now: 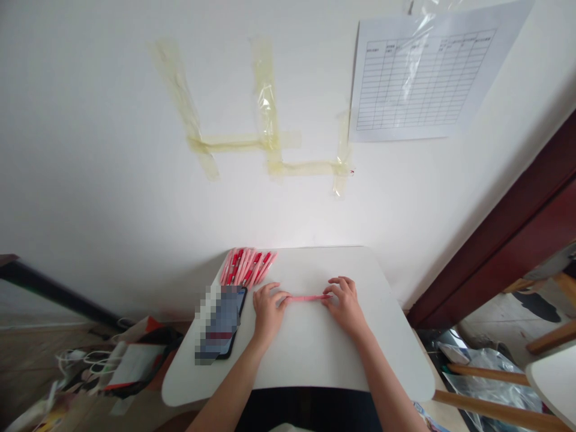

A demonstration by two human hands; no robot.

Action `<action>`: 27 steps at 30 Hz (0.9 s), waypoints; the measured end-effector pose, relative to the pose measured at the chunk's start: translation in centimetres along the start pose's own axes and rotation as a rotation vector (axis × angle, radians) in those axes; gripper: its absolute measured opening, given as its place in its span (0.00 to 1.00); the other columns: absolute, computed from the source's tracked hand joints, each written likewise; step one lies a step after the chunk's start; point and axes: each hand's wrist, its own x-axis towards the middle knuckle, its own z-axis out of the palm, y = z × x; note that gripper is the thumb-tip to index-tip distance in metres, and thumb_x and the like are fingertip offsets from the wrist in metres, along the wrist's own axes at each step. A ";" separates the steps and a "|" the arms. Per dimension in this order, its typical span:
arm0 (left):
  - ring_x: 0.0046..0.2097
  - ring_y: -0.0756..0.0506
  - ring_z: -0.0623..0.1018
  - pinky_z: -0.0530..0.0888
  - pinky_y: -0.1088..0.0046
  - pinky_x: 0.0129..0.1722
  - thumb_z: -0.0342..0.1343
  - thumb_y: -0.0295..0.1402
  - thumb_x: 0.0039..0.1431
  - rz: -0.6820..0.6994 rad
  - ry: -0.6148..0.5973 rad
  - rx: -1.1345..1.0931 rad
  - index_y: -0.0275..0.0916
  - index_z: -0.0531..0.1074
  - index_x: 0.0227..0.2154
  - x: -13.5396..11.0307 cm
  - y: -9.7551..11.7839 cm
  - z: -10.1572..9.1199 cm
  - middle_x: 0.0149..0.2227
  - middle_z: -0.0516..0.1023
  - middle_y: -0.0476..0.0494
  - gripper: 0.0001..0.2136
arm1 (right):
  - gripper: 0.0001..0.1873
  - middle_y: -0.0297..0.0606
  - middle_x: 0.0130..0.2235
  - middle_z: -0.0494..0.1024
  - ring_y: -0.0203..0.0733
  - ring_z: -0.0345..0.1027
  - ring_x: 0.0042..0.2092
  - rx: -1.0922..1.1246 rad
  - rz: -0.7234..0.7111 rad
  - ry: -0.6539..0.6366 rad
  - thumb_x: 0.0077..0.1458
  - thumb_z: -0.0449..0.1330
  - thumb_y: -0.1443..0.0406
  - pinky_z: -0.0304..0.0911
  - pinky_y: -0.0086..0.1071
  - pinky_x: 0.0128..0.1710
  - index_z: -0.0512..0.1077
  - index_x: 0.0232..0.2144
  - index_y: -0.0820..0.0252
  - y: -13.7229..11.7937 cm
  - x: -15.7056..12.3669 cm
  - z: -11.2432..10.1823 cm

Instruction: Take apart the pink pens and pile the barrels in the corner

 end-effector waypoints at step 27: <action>0.53 0.38 0.72 0.65 0.47 0.59 0.61 0.32 0.57 0.017 0.066 -0.013 0.45 0.80 0.29 0.0 -0.5 0.5 0.48 0.77 0.42 0.03 | 0.08 0.44 0.52 0.74 0.56 0.57 0.60 0.042 -0.002 0.044 0.63 0.59 0.59 0.65 0.55 0.57 0.78 0.38 0.51 -0.3 0.1 -0.1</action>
